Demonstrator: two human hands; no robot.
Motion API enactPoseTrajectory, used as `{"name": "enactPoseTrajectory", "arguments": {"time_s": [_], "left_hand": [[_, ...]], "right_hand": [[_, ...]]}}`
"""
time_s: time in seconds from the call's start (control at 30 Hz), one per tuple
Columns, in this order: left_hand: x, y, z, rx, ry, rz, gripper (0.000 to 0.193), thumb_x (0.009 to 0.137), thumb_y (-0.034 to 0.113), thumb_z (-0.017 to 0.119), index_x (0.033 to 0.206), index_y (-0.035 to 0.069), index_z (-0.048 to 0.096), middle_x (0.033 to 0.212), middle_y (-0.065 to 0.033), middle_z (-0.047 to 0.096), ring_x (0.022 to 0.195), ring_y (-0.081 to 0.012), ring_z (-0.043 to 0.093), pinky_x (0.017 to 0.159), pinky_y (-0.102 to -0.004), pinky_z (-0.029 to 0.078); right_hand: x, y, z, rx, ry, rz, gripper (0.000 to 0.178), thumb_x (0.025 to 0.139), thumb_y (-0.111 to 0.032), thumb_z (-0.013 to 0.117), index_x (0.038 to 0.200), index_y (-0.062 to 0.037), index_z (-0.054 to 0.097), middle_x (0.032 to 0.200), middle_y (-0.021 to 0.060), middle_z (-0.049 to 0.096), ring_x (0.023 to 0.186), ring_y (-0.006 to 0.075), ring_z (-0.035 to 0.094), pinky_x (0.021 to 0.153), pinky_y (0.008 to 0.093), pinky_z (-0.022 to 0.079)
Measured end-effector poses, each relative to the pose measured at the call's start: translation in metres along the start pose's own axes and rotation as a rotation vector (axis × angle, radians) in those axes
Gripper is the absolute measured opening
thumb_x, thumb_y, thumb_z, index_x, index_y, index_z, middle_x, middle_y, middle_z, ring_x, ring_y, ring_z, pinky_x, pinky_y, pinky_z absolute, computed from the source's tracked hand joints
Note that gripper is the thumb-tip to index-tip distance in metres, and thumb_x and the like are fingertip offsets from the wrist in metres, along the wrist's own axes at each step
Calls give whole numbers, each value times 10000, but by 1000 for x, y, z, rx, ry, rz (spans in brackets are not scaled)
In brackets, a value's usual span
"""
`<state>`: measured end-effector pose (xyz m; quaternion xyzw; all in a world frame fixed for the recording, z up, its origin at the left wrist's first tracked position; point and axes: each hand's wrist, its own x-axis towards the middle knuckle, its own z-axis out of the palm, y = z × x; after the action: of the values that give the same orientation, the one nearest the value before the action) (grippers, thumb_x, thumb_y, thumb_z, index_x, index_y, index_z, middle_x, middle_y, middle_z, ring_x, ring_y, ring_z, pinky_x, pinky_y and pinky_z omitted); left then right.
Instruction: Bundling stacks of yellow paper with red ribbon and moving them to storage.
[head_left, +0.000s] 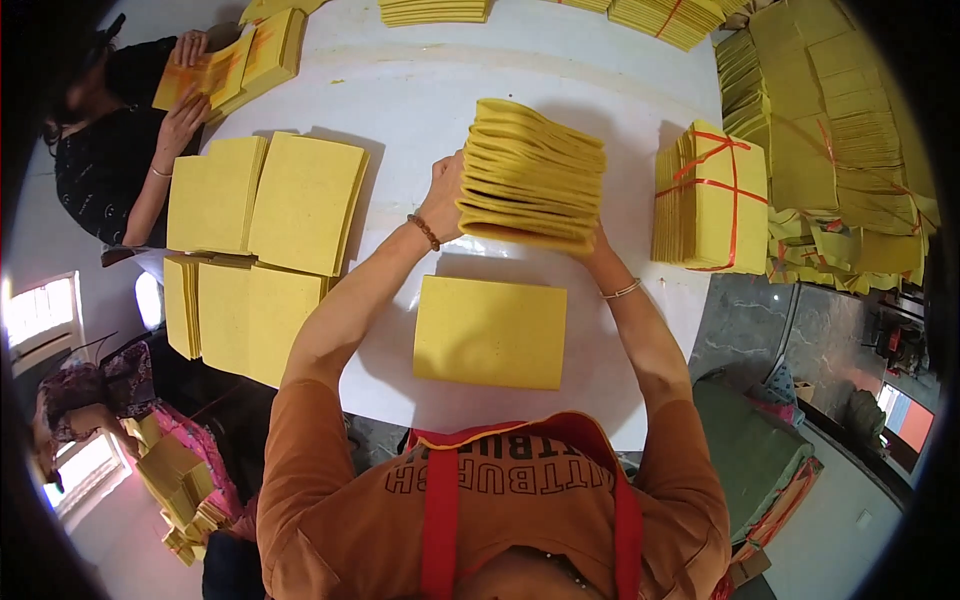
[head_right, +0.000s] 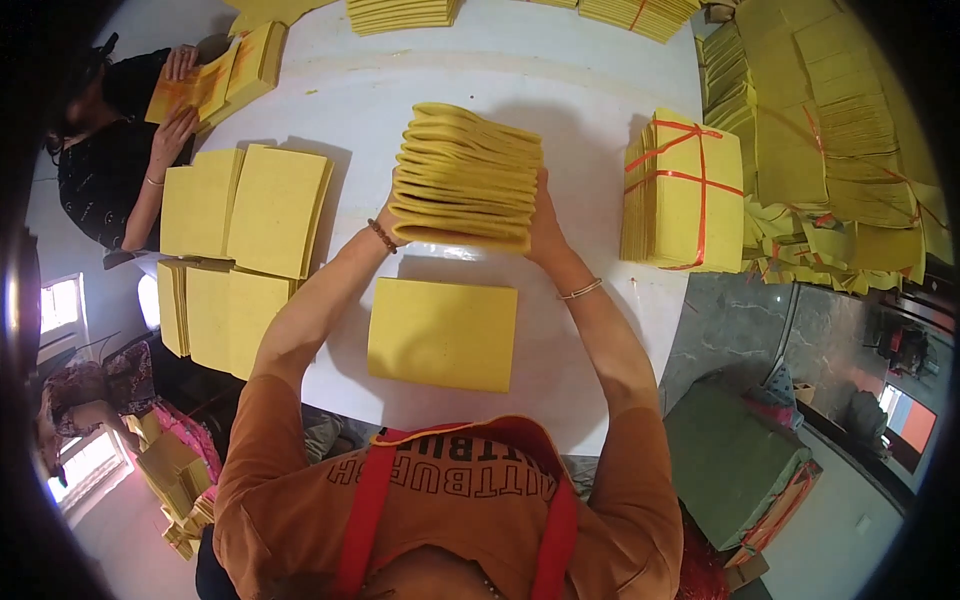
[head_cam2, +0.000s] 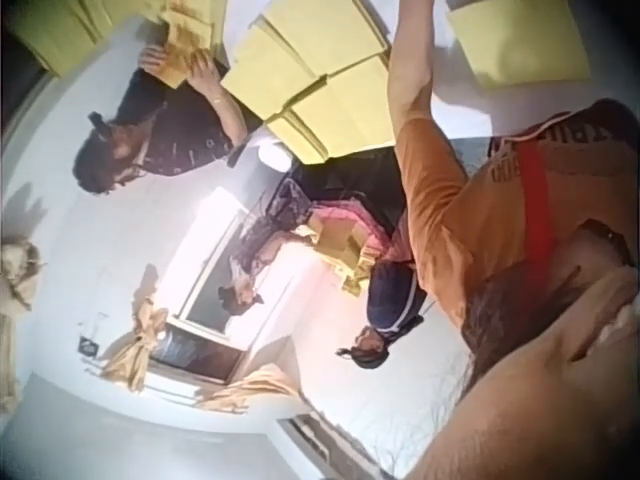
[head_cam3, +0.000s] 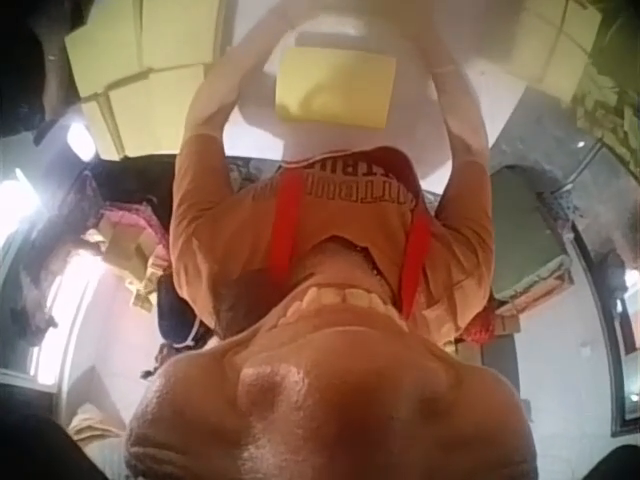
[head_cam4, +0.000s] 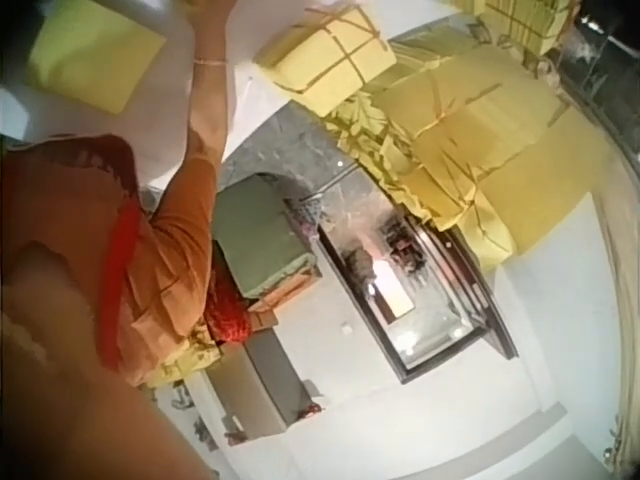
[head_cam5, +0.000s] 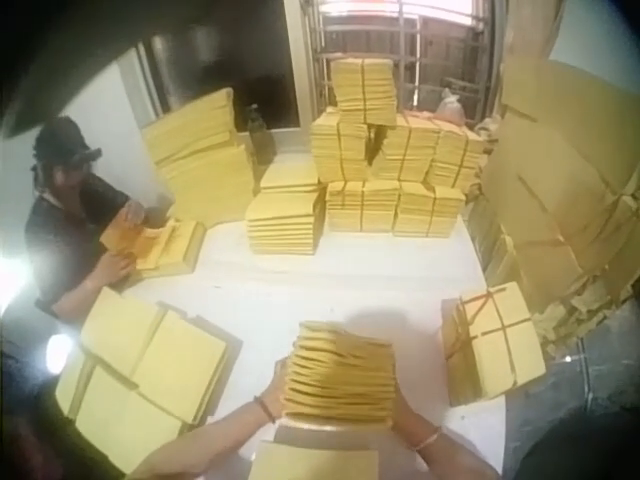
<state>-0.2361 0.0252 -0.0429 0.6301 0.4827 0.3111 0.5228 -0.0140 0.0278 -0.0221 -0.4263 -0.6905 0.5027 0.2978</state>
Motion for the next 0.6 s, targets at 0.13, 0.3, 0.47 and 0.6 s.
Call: {"name": "enactPoseTrajectory", "arguments": {"time_s": [0.13,0.3,0.47,0.6], "left_hand": [[-1,67,-1,185,-4,100,1083,524,262,817,1340,96,125,1251,-139,351,1143,-311,369,952,-410,279],[-37,107,-14,-362,29,412,1228,522,423,806,1376,113,-20,1287,-108,356,1191,-264,355,980,-388,280],[-41,124,16,-695,163,389,1253,530,579,729,1370,150,-96,1386,-90,206,1275,-235,231,1015,-375,216],[-38,154,46,-506,550,370,1142,607,268,764,1358,75,-75,1360,-118,171,1239,-245,256,994,-357,264]], "right_hand": [[7,-30,-12,247,83,-17,583,725,-215,675,1199,-42,382,1148,76,471,1029,199,469,863,308,411],[-2,-33,-18,1208,11,83,596,771,-384,610,1233,-80,387,1157,90,507,1053,210,501,874,360,448],[8,-53,5,1464,-20,5,550,818,-370,558,1239,-76,362,1183,54,470,1071,177,472,892,341,423],[7,-70,30,1362,82,-11,580,816,-437,539,1251,-99,360,1215,35,444,1133,161,411,954,338,358]]}}
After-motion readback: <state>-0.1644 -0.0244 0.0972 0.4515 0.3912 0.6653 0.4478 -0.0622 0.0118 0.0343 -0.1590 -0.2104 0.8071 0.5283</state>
